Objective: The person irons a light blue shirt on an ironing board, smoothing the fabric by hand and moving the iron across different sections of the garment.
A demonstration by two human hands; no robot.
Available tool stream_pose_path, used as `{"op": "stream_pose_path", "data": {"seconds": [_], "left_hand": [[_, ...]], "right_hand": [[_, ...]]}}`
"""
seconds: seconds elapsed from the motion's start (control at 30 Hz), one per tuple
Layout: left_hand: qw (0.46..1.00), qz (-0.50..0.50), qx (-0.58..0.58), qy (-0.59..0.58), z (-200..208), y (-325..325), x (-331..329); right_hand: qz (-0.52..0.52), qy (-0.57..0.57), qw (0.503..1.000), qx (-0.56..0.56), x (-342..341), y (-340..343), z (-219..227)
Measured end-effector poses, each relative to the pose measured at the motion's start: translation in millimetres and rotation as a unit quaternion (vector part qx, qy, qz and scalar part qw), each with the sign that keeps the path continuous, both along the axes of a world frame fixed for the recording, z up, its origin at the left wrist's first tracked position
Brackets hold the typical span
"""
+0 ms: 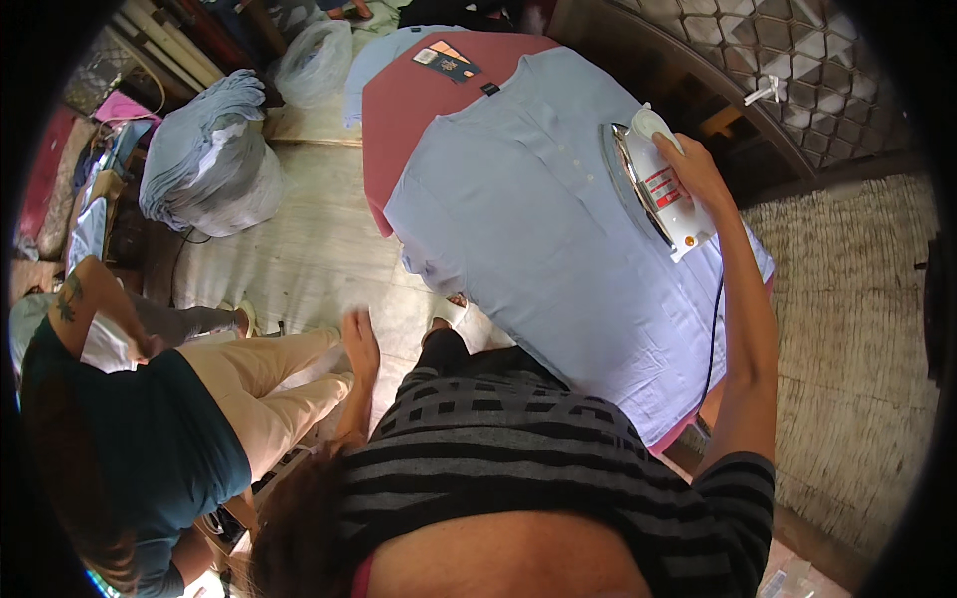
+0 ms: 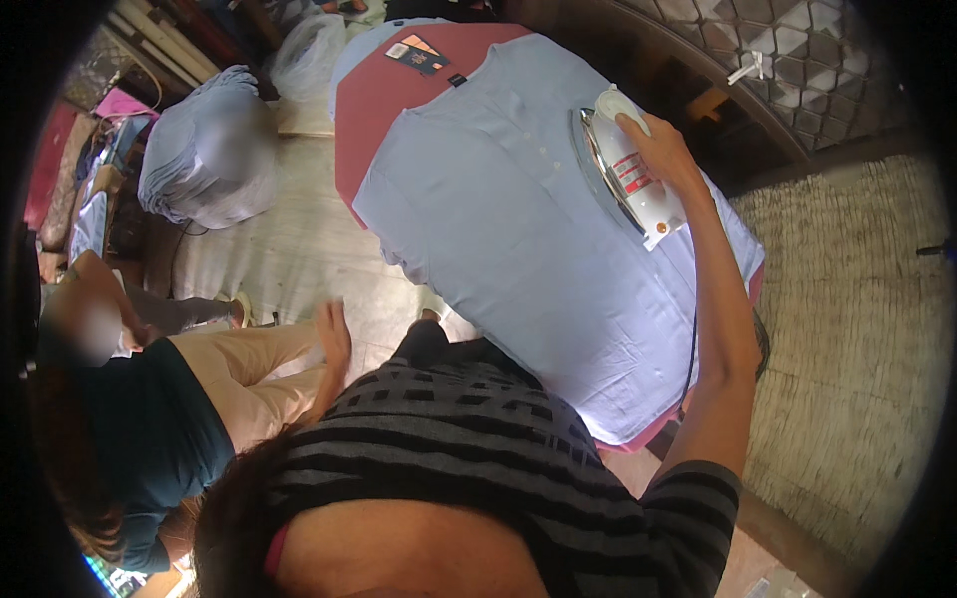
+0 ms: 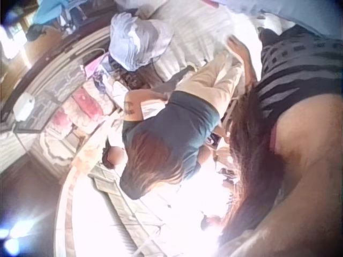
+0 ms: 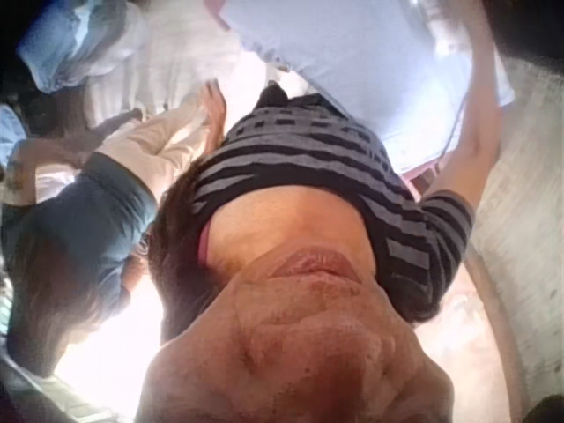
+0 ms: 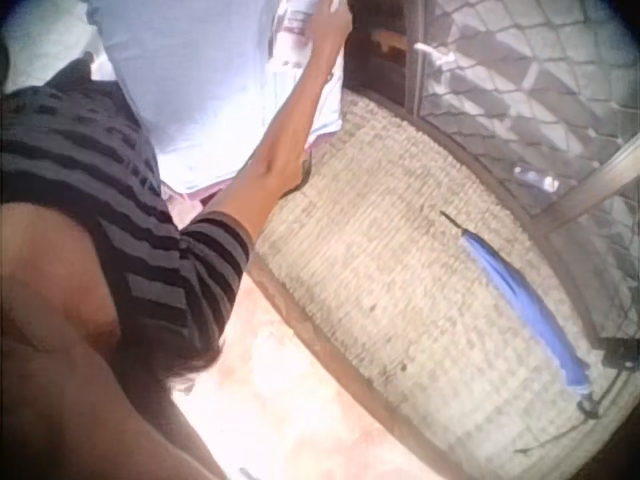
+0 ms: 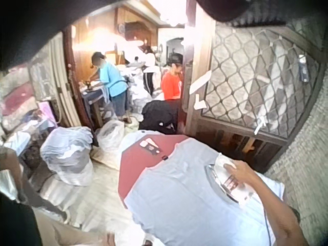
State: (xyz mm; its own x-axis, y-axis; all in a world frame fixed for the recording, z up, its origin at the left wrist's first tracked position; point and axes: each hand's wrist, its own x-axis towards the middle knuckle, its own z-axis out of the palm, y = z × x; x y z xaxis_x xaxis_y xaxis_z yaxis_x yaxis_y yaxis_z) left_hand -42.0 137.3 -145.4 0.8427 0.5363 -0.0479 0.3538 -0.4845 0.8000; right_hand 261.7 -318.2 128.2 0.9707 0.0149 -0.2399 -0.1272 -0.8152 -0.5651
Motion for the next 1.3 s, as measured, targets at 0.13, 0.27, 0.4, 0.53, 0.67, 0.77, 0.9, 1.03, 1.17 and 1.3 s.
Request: {"op": "stream_pose_path", "data": {"seconds": [0.13, 0.27, 0.4, 0.53, 0.67, 0.77, 0.9, 1.03, 1.17, 1.3], "left_hand": [[0.949, -0.176, 0.056, -0.256, 126, -32, 135], [0.869, -0.353, 0.123, -0.325, 166, -94, 231], [0.823, -0.442, 0.23, -0.271, 141, -124, 288], [0.801, -0.492, 0.26, -0.222, 133, -111, 301], [0.78, -0.521, 0.263, -0.226, 137, -107, 296], [0.804, -0.504, 0.22, -0.228, 138, -95, 298], [0.825, -0.477, 0.235, -0.191, 133, -83, 298], [0.842, -0.446, 0.221, -0.207, 129, -84, 301], [0.863, -0.413, 0.183, -0.227, 120, -86, 306], [0.891, -0.322, 0.2, -0.251, 120, -79, 309]], "right_hand": [[-0.015, -0.054, 0.996, 0.067, -59, 12, 9], [-0.048, -0.017, 0.989, 0.137, -110, 40, 12], [-0.083, 0.009, 0.972, 0.219, -139, 64, 1], [-0.119, 0.033, 0.965, 0.233, -150, 76, 4], [-0.121, 0.017, 0.981, 0.15, -140, 82, 8], [-0.068, -0.007, 0.995, 0.079, -119, 78, 14], [-0.019, 0.023, 0.998, 0.048, -67, 76, 49], [0.126, -0.083, 0.989, 0.006, -2, 76, 44], [0.266, -0.081, 0.96, -0.039, 65, 90, 32], [0.379, -0.096, 0.919, -0.055, 106, 108, 17]]}}
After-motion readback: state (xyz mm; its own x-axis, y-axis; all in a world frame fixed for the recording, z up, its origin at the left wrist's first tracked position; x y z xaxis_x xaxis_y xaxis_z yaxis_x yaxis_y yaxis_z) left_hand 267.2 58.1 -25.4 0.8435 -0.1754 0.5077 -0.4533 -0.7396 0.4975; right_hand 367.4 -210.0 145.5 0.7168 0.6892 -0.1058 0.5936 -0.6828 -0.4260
